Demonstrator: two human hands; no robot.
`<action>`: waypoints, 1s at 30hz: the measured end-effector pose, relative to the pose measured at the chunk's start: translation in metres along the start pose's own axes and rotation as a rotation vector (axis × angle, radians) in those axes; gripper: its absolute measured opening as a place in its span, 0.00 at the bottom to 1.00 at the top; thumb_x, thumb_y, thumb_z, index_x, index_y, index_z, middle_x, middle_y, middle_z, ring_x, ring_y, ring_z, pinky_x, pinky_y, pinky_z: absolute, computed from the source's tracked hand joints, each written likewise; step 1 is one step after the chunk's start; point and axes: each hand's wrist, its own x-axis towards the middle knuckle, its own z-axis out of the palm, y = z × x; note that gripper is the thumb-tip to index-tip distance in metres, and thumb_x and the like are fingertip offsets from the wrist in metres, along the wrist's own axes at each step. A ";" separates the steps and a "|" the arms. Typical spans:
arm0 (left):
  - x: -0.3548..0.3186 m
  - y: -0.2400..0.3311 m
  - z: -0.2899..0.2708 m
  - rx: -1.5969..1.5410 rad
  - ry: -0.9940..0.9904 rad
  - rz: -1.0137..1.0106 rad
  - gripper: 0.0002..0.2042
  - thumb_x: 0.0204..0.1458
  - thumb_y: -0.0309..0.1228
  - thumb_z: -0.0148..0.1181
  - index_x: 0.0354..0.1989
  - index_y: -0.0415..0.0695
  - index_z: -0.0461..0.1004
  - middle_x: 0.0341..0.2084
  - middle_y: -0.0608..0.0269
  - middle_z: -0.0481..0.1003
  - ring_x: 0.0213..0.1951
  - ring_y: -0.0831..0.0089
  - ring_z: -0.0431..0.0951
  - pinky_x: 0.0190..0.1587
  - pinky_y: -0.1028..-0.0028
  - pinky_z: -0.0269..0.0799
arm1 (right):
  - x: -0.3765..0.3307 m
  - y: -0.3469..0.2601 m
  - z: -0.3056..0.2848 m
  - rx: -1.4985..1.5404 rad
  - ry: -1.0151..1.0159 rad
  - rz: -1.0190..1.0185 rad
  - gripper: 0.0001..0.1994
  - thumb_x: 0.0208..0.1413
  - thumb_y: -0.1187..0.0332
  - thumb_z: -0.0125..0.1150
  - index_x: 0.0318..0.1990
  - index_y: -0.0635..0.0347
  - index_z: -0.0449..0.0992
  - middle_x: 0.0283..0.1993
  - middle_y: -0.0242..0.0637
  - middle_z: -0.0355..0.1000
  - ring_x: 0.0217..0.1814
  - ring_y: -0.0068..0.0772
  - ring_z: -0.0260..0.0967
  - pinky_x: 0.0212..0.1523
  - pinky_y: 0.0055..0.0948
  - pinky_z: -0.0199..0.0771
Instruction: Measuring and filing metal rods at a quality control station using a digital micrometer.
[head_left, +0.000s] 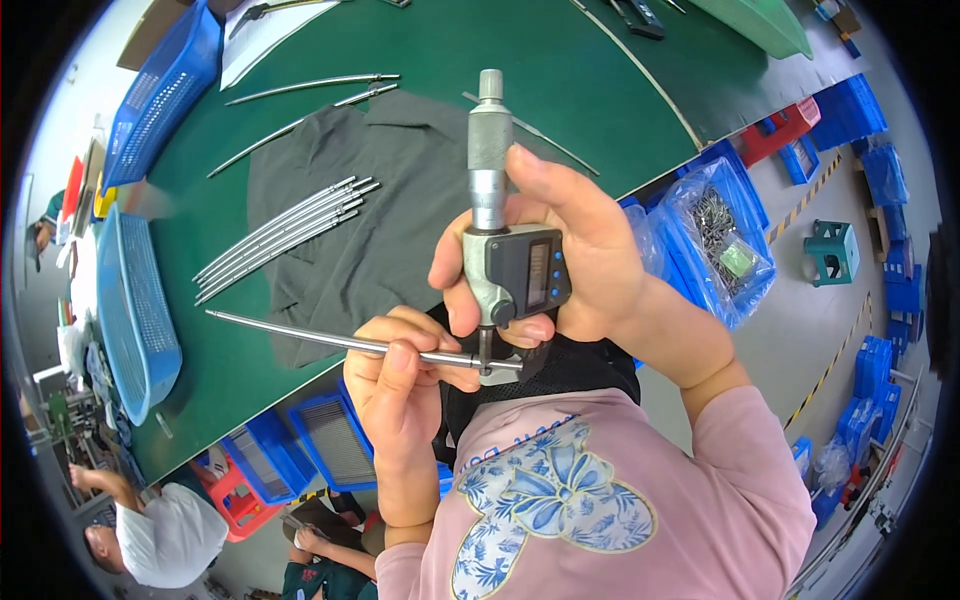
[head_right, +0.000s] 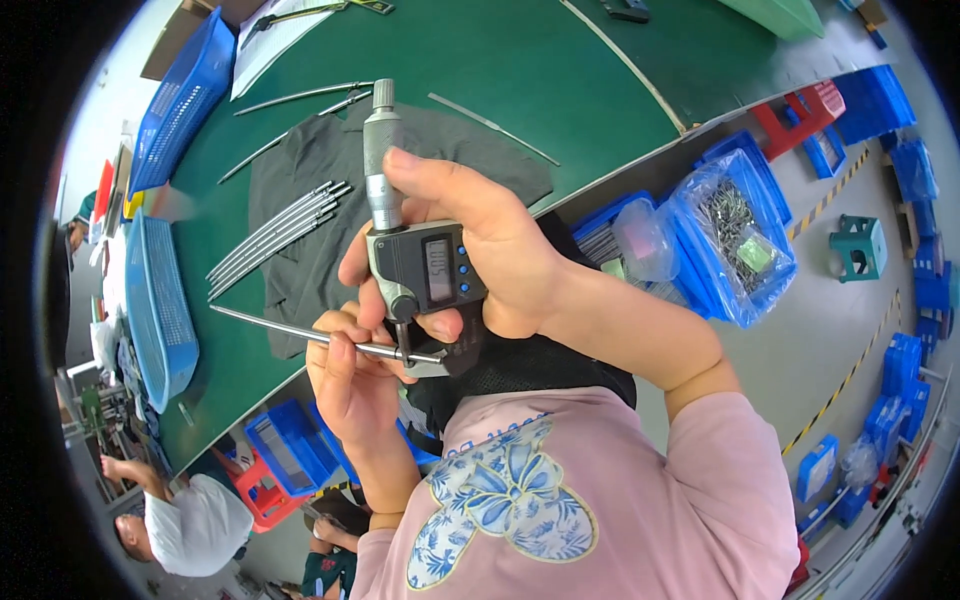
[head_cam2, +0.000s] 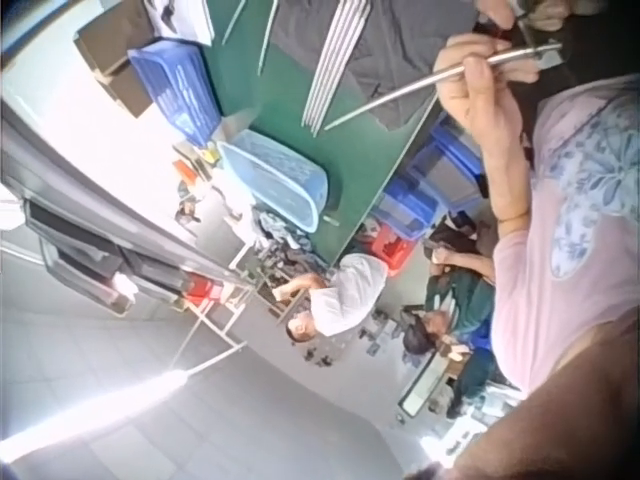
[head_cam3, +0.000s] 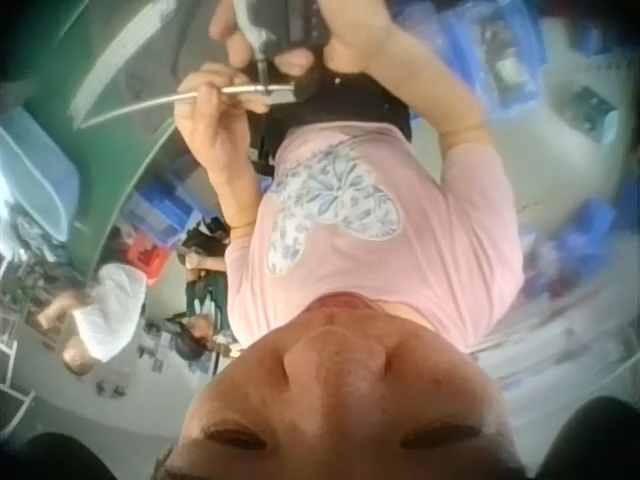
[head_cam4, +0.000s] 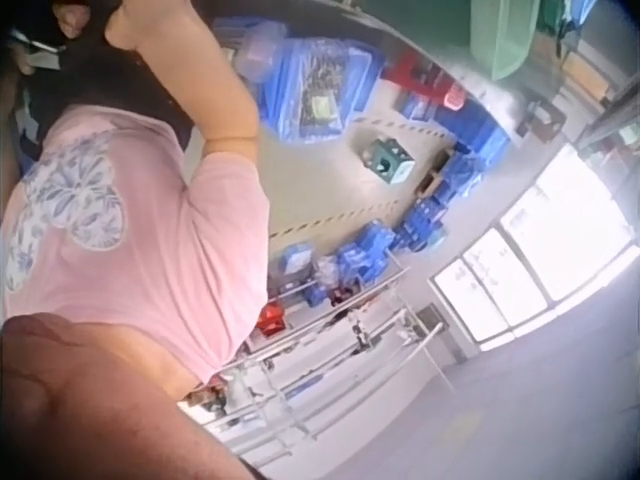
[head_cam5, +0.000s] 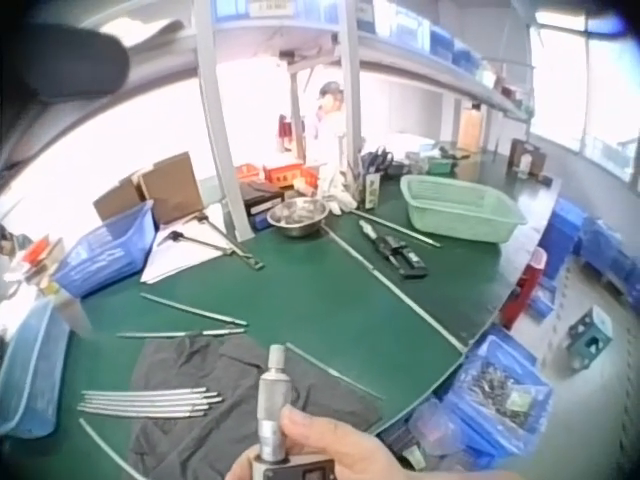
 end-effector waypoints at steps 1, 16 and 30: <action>0.000 0.000 0.000 -0.001 -0.005 -0.003 0.10 0.51 0.29 0.46 0.29 0.31 0.64 0.25 0.47 0.67 0.20 0.64 0.73 0.20 0.73 0.74 | 0.000 0.000 0.000 0.000 0.003 -0.005 0.36 0.51 0.41 0.30 0.33 0.76 0.68 0.22 0.52 0.69 0.08 0.26 0.56 0.08 0.17 0.58; 0.000 0.001 0.000 -0.003 -0.026 -0.007 0.10 0.52 0.28 0.45 0.29 0.30 0.64 0.25 0.46 0.67 0.21 0.63 0.74 0.22 0.72 0.75 | -0.002 0.000 0.001 0.030 0.054 0.012 0.37 0.53 0.42 0.25 0.33 0.76 0.67 0.22 0.53 0.68 0.06 0.26 0.55 0.06 0.18 0.57; -0.002 0.000 -0.001 -0.032 -0.024 0.003 0.11 0.51 0.29 0.47 0.29 0.29 0.64 0.25 0.45 0.66 0.22 0.62 0.74 0.24 0.70 0.75 | -0.002 0.003 -0.001 -0.041 0.022 -0.039 0.36 0.54 0.42 0.25 0.32 0.74 0.68 0.22 0.52 0.69 0.07 0.25 0.55 0.07 0.17 0.57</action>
